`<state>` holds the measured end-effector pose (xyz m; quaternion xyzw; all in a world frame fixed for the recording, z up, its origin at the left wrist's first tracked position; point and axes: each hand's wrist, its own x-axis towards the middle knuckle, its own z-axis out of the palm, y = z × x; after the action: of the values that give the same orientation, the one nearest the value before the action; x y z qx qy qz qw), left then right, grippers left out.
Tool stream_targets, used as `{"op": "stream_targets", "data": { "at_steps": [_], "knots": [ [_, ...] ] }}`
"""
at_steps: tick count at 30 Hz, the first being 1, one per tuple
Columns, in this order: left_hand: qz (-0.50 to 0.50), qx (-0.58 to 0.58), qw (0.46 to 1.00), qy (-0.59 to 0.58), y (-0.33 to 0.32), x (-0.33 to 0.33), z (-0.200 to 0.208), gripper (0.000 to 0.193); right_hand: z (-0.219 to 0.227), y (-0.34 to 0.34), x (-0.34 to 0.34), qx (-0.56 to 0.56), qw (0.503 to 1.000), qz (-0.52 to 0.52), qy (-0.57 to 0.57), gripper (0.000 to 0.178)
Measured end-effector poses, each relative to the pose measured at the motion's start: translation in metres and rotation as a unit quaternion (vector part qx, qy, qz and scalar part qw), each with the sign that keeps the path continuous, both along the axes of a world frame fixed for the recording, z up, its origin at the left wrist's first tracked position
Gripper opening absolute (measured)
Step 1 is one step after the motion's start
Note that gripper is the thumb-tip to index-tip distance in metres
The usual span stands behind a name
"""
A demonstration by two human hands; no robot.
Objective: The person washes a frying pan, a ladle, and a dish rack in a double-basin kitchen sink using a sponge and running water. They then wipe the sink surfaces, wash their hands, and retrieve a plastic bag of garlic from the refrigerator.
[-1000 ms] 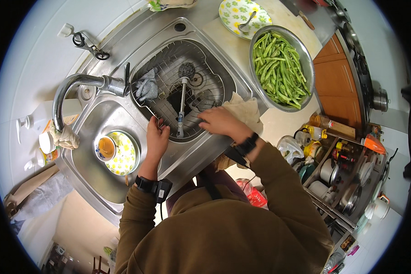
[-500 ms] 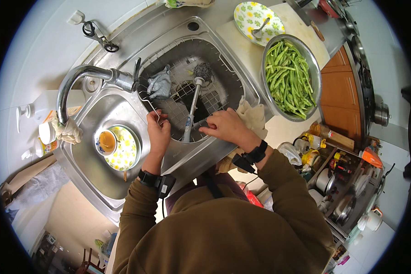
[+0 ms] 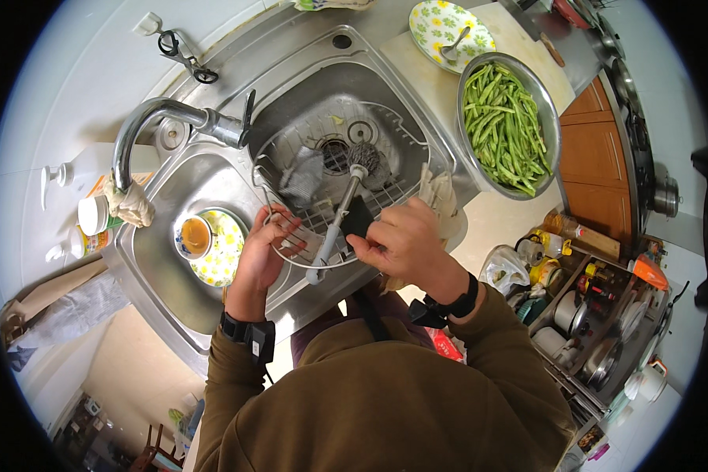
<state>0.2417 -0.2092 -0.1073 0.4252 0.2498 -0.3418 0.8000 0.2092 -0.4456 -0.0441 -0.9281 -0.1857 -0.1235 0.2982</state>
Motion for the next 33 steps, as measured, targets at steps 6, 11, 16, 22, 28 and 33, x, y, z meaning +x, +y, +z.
{"op": "stream_targets", "data": {
  "at_steps": [6, 11, 16, 22, 28, 33],
  "knots": [
    [0.01, -0.038, 0.999, 0.011, 0.001, -0.041, 0.02, 0.036, 0.039, -0.001, -0.04, -0.028, 0.997, 0.071, 0.003, 0.035],
    [0.041, -0.039, 0.995, -0.084, 0.014, -0.068, 0.03, 0.04, 0.045, -0.005, -0.072, 0.04, 0.996, 0.079, -0.017, 0.022],
    [0.066, -0.012, 0.985, -0.16, 0.049, -0.098, 0.04, 0.042, 0.022, -0.034, -0.08, 0.061, 0.992, -0.042, -0.106, 0.011],
    [0.084, 0.03, 0.985, -0.148, 0.105, -0.137, 0.043, 0.035, -0.072, -0.053, -0.057, -0.132, 0.963, -0.232, 0.02, 0.034],
    [0.138, 0.062, 0.976, -0.156, 0.135, -0.176, 0.048, 0.033, -0.118, -0.092, -0.058, -0.119, 0.955, -0.27, -0.047, 0.025],
    [0.194, 0.097, 0.959, -0.183, 0.161, -0.202, 0.05, 0.036, -0.107, -0.109, -0.053, -0.193, 0.931, -0.305, 0.061, 0.028]
  ]
}}
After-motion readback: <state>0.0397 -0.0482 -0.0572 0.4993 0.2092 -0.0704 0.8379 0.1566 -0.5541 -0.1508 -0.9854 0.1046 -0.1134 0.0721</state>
